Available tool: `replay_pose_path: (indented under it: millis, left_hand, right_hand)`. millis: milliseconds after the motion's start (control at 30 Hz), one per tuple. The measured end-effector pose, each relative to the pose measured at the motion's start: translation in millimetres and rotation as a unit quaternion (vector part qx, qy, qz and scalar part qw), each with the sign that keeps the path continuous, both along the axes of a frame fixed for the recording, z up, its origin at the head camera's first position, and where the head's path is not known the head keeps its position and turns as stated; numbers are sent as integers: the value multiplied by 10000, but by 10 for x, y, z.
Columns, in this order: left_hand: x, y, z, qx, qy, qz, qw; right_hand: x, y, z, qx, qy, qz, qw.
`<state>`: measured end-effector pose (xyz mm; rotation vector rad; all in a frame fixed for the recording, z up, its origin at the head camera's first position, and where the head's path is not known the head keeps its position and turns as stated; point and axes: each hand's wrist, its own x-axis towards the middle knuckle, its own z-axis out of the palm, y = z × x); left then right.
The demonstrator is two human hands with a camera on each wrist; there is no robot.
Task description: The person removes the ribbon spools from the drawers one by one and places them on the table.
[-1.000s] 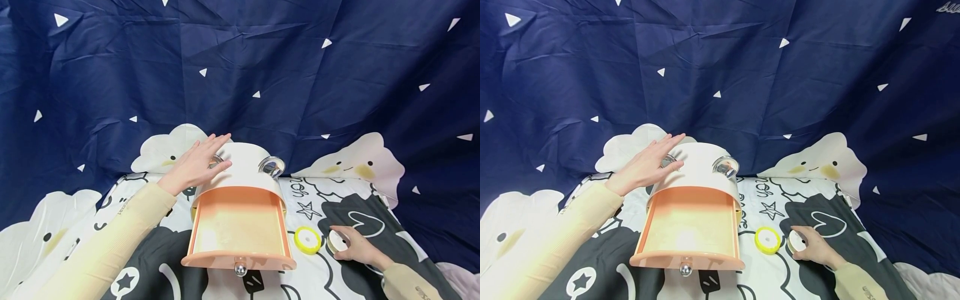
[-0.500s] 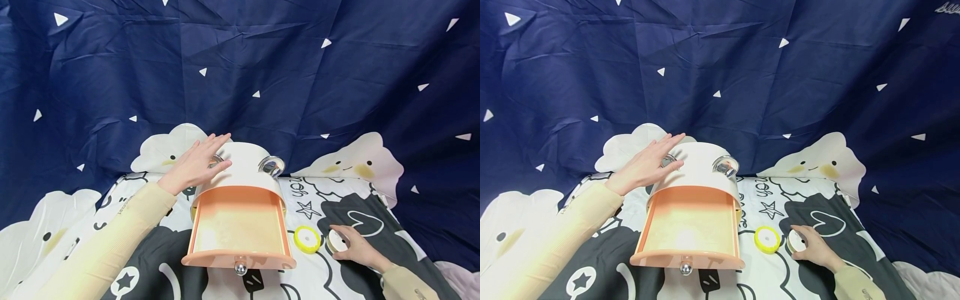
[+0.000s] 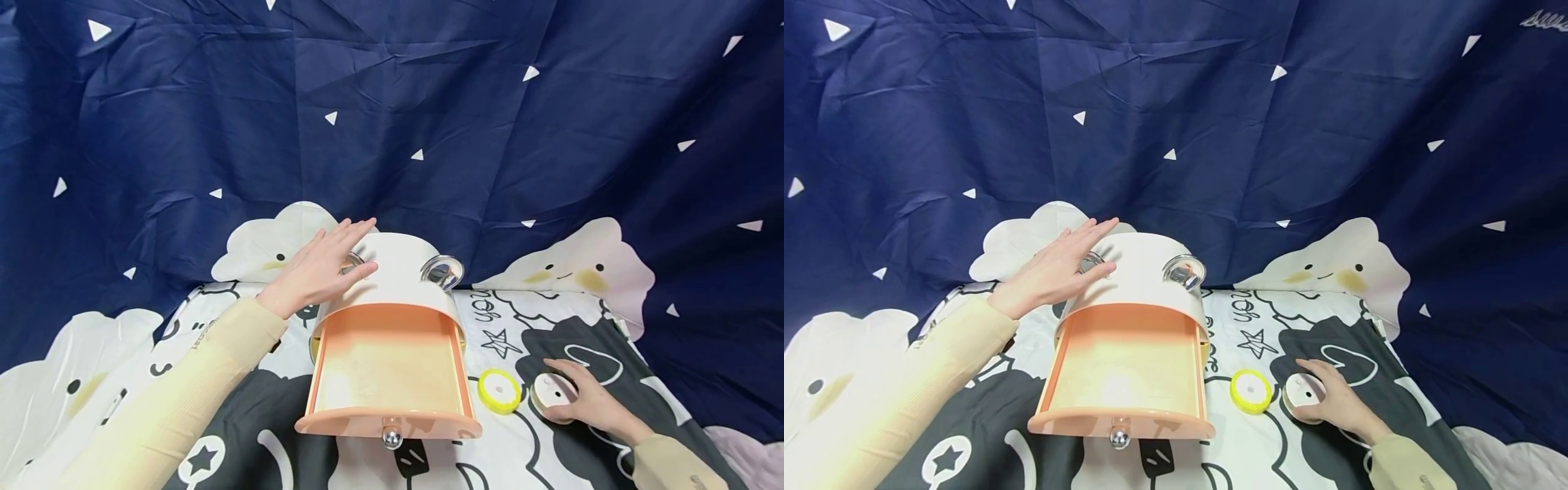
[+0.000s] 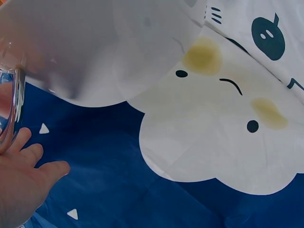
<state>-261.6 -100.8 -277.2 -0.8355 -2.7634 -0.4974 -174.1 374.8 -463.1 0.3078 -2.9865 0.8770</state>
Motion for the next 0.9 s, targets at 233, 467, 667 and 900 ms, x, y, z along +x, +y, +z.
replay_pose_path:
  millis: [233,467,667,900]
  left_hand:
    - [-9,3,-8,-4,2,2,10000]
    - [-7,-6,-3,2,33,-13,10000]
    - [1,-10,5,1,34,-21,10000]
    - [9,-5,1,35,6,-52,10000]
  right_hand:
    - [25,-130,177,-45,572,279,9980]
    - [99,-498,418,-9,1255,754,9892]
    - [168,-830,621,79,1527,1162,9814]
    - [218,-1042,816,-252,1657,1574,9732]
